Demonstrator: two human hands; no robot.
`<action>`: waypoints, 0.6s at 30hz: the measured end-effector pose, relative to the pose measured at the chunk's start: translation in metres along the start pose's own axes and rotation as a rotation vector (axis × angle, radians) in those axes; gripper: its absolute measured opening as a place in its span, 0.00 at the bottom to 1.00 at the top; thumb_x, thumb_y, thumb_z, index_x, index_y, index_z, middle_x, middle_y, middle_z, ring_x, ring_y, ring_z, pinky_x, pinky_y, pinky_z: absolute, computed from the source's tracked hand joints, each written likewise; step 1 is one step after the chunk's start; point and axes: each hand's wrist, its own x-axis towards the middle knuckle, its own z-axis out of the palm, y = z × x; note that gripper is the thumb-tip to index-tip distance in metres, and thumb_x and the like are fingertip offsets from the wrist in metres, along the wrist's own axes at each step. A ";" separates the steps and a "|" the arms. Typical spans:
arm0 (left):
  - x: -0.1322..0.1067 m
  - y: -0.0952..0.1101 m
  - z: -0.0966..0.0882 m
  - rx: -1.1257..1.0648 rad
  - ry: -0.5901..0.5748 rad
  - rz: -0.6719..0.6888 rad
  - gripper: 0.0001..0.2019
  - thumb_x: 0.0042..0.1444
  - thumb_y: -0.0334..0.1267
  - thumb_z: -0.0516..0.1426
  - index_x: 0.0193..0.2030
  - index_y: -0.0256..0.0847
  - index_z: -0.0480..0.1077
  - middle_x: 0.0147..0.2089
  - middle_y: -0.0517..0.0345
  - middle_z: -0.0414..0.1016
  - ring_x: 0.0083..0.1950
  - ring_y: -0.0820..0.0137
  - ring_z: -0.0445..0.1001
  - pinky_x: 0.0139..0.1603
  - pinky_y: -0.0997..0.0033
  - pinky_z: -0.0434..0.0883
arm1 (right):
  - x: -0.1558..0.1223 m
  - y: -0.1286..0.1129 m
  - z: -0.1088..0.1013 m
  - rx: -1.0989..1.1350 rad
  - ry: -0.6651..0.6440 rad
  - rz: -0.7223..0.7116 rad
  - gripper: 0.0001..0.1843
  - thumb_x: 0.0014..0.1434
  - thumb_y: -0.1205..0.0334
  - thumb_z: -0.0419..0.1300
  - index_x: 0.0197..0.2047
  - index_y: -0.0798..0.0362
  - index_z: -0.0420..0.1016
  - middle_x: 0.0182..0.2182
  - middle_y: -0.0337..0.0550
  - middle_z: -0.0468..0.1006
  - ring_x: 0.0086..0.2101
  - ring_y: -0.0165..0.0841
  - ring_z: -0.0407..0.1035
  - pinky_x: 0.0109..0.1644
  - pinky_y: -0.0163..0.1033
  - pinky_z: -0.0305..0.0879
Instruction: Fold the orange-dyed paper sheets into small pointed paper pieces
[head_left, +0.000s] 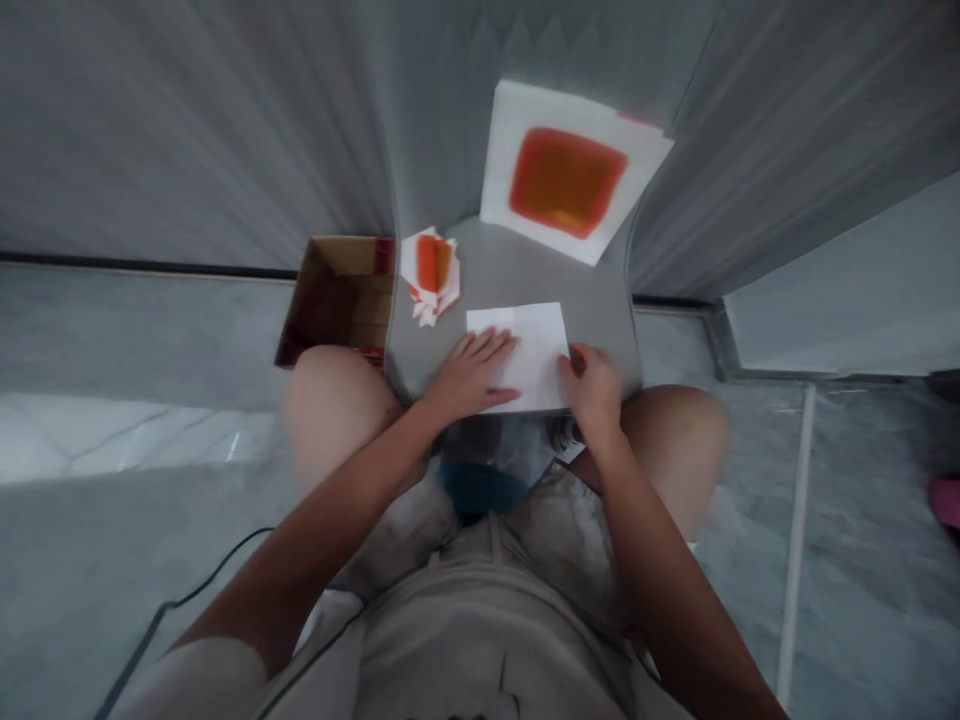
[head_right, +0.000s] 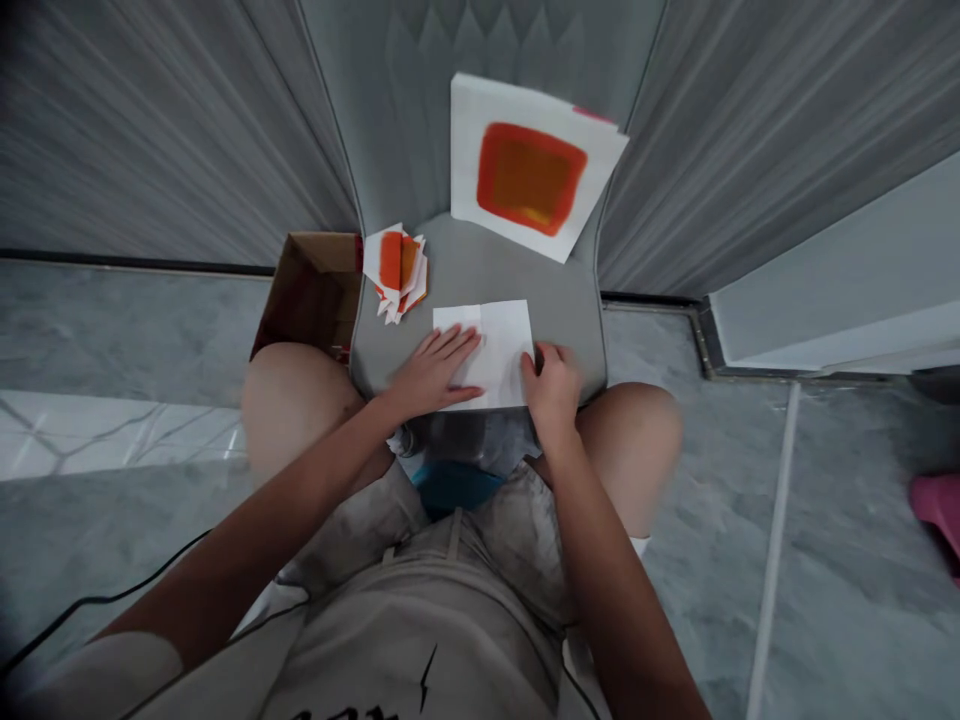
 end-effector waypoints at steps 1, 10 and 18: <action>0.000 0.001 0.000 0.001 -0.006 -0.002 0.46 0.65 0.61 0.59 0.79 0.37 0.50 0.81 0.44 0.50 0.82 0.52 0.45 0.81 0.47 0.43 | 0.002 0.001 0.000 0.029 -0.016 0.006 0.27 0.63 0.48 0.56 0.55 0.59 0.80 0.45 0.60 0.82 0.44 0.49 0.76 0.55 0.57 0.71; 0.001 0.001 0.000 -0.008 -0.007 -0.008 0.43 0.68 0.61 0.54 0.80 0.36 0.48 0.81 0.42 0.50 0.83 0.53 0.45 0.81 0.46 0.45 | 0.008 -0.007 -0.010 0.394 -0.127 0.073 0.34 0.60 0.32 0.58 0.49 0.55 0.83 0.42 0.53 0.86 0.41 0.45 0.79 0.47 0.48 0.75; 0.004 -0.001 0.006 -0.054 0.075 -0.048 0.33 0.72 0.49 0.53 0.78 0.37 0.55 0.78 0.43 0.58 0.81 0.57 0.51 0.79 0.50 0.51 | -0.003 -0.021 -0.015 0.582 -0.295 -0.039 0.35 0.65 0.30 0.53 0.56 0.48 0.82 0.53 0.49 0.84 0.53 0.43 0.77 0.60 0.51 0.73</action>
